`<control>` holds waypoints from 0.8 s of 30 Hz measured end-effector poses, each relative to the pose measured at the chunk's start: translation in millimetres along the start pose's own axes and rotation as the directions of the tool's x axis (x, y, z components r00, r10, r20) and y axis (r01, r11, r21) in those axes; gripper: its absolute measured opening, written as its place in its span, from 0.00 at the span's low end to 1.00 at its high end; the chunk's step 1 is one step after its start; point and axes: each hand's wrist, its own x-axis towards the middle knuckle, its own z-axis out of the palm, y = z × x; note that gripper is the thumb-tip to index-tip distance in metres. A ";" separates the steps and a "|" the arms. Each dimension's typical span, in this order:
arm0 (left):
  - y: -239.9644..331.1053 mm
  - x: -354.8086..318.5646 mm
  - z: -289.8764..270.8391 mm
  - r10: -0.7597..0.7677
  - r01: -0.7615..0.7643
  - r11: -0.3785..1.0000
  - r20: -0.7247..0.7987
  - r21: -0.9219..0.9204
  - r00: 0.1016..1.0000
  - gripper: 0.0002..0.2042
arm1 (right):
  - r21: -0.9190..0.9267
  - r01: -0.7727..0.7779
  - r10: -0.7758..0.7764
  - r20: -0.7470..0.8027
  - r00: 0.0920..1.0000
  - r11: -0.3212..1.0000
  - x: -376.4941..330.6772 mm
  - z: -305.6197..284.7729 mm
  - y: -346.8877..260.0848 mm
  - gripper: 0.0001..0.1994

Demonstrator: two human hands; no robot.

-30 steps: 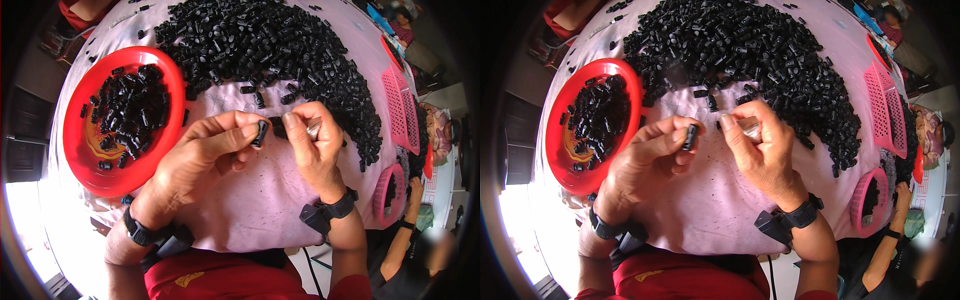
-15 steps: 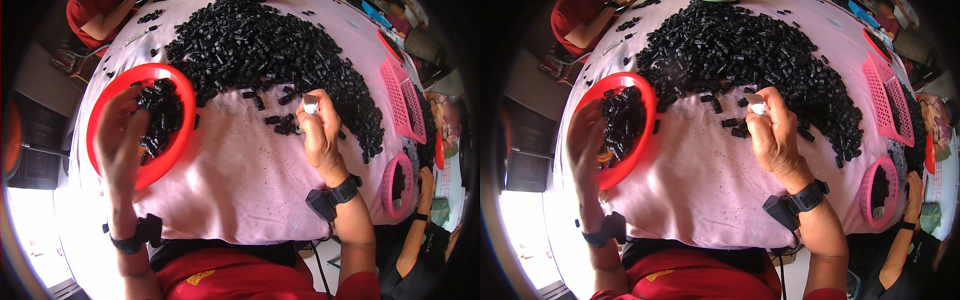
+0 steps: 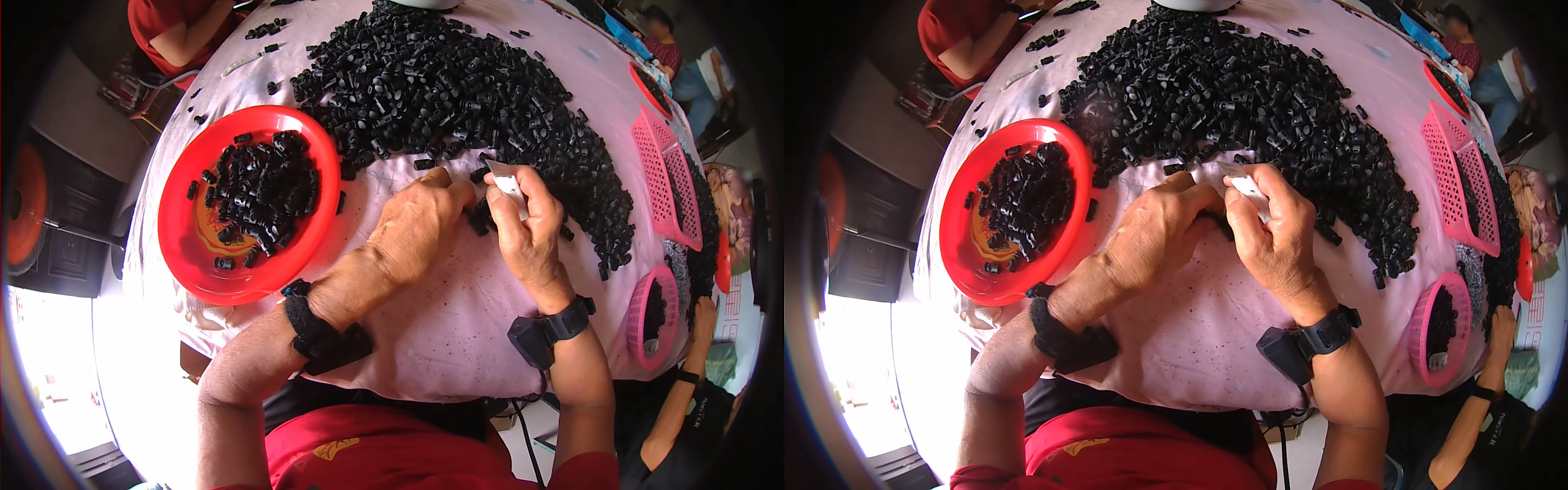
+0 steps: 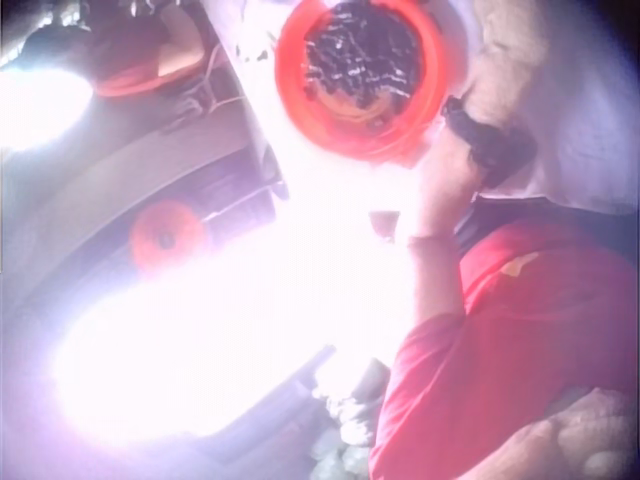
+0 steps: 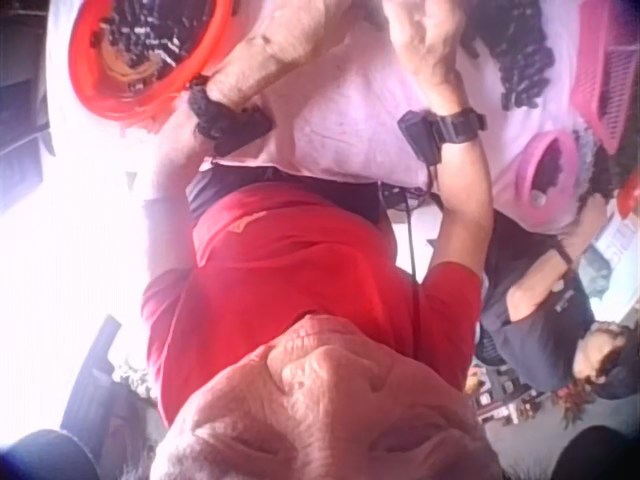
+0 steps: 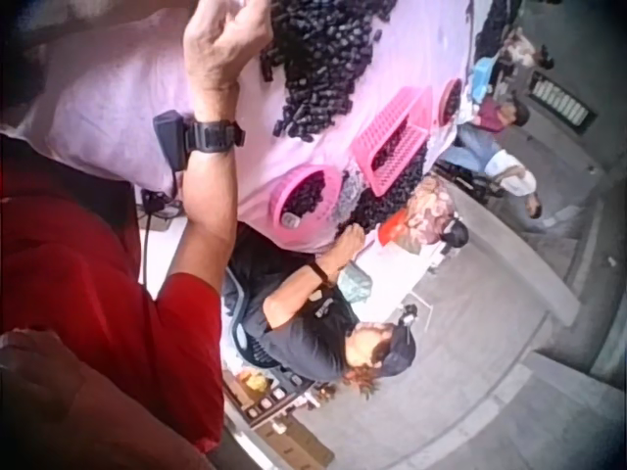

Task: The worker is assembling small black plastic cord locks or toggles at a communal workshop table.

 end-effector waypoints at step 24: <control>-14.2 -30.1 -25.5 -0.134 0.452 -0.183 0.478 -0.873 0.868 0.14 | -0.122 0.017 0.016 0.267 0.964 0.992 -6.7 16.3 -13.0 0.15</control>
